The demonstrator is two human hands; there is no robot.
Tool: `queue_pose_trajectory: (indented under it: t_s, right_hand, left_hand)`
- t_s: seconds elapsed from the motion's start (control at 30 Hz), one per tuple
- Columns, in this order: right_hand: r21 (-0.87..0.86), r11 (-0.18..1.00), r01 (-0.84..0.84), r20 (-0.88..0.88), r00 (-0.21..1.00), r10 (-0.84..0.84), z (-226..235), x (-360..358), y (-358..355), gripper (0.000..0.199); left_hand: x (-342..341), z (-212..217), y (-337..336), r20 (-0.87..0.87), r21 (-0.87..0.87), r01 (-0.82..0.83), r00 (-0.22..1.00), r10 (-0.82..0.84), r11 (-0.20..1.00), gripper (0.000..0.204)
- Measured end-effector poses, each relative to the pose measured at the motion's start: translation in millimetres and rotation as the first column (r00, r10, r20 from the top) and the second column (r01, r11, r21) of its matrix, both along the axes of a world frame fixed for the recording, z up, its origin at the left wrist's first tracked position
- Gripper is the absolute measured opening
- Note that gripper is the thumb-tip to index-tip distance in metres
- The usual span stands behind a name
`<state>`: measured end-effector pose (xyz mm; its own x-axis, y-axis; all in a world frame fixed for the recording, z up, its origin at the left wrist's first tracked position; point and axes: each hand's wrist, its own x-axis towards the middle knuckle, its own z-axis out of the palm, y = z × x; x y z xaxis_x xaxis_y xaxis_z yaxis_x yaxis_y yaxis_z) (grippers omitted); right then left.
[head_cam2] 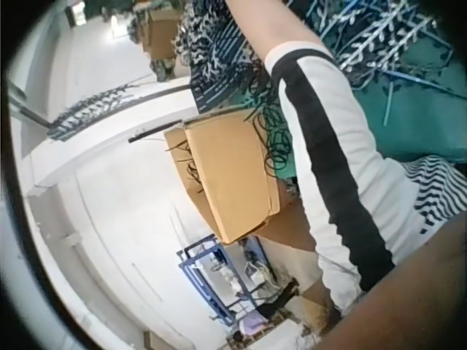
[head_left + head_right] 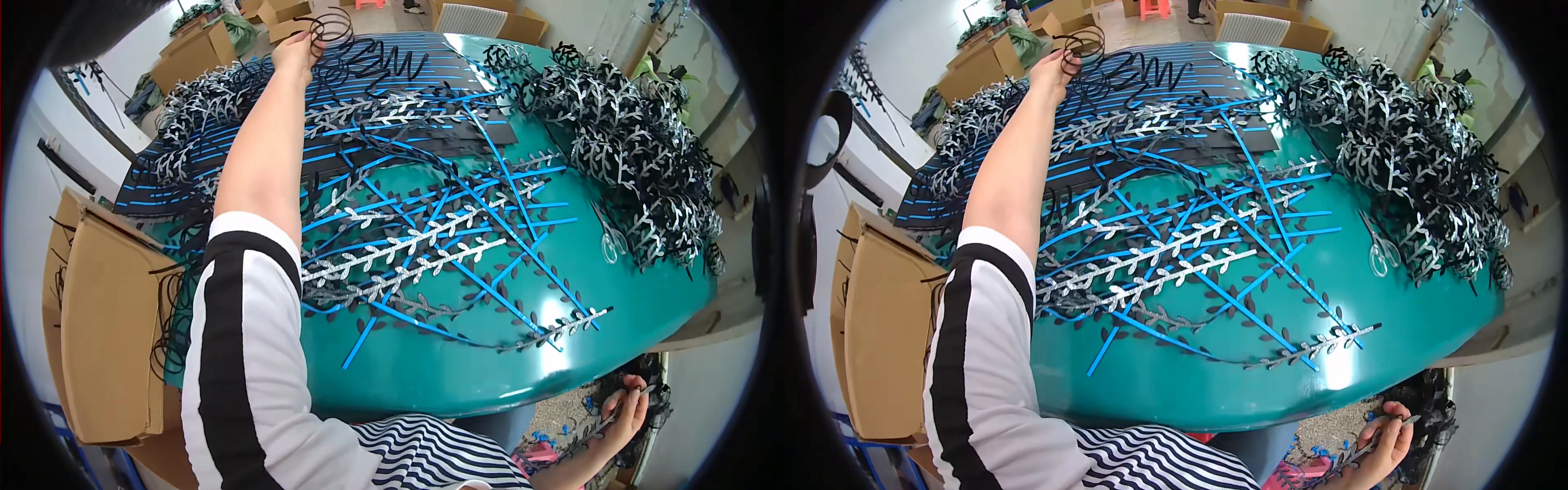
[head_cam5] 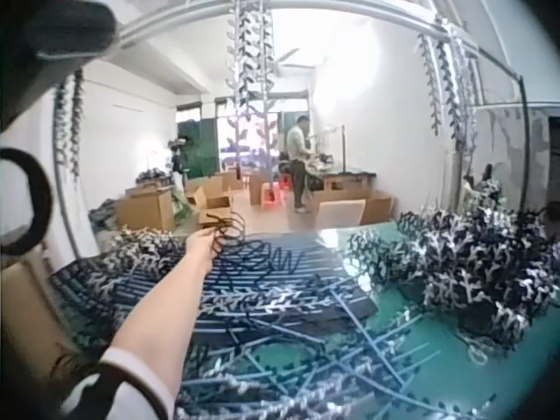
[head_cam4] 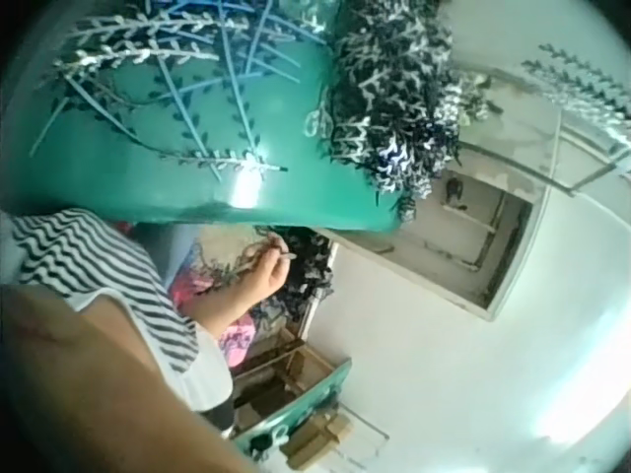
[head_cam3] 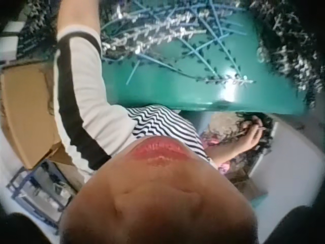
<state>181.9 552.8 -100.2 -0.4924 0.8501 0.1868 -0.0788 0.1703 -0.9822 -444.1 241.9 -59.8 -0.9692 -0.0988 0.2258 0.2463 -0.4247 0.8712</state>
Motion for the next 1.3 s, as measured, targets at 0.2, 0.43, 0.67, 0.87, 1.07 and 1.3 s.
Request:
queue_pose_trajectory:
  t_s: [0.2,0.43,0.67,0.87,1.07,1.3]
  right_hand:
    - [-0.015,1.000,-0.020,0.006,1.000,0.020,-6,-2,6,0.023]
    - [0.014,1.000,-0.002,0.047,0.999,0.002,8,-3,-12,0.023]
    - [0.038,0.994,-0.107,-0.054,0.993,0.109,22,4,-43,0.023]
    - [0.006,0.947,-0.321,-0.107,0.941,0.320,30,-8,-89,0.024]
    - [0.081,0.892,-0.445,-0.133,0.882,0.452,34,-4,-128,0.023]
    - [0.080,0.845,-0.528,-0.190,0.824,0.533,43,18,-139,0.021]
  left_hand:
    - [-15,-21,-23,0.138,-0.380,-0.170,0.961,0.237,0.909,0.020]
    - [12,19,-35,-0.346,-0.928,-0.283,0.897,0.274,-0.244,0.019]
    - [76,92,-50,-0.603,-0.514,-0.588,0.766,-0.224,-0.624,0.032]
    - [247,165,-104,-0.249,-0.932,-0.184,0.952,-0.181,0.311,0.030]
    - [356,112,-132,-0.193,-0.981,-0.193,0.981,0.002,-0.035,0.024]
    - [433,11,-187,0.027,-0.916,0.069,0.994,0.109,-0.396,0.028]
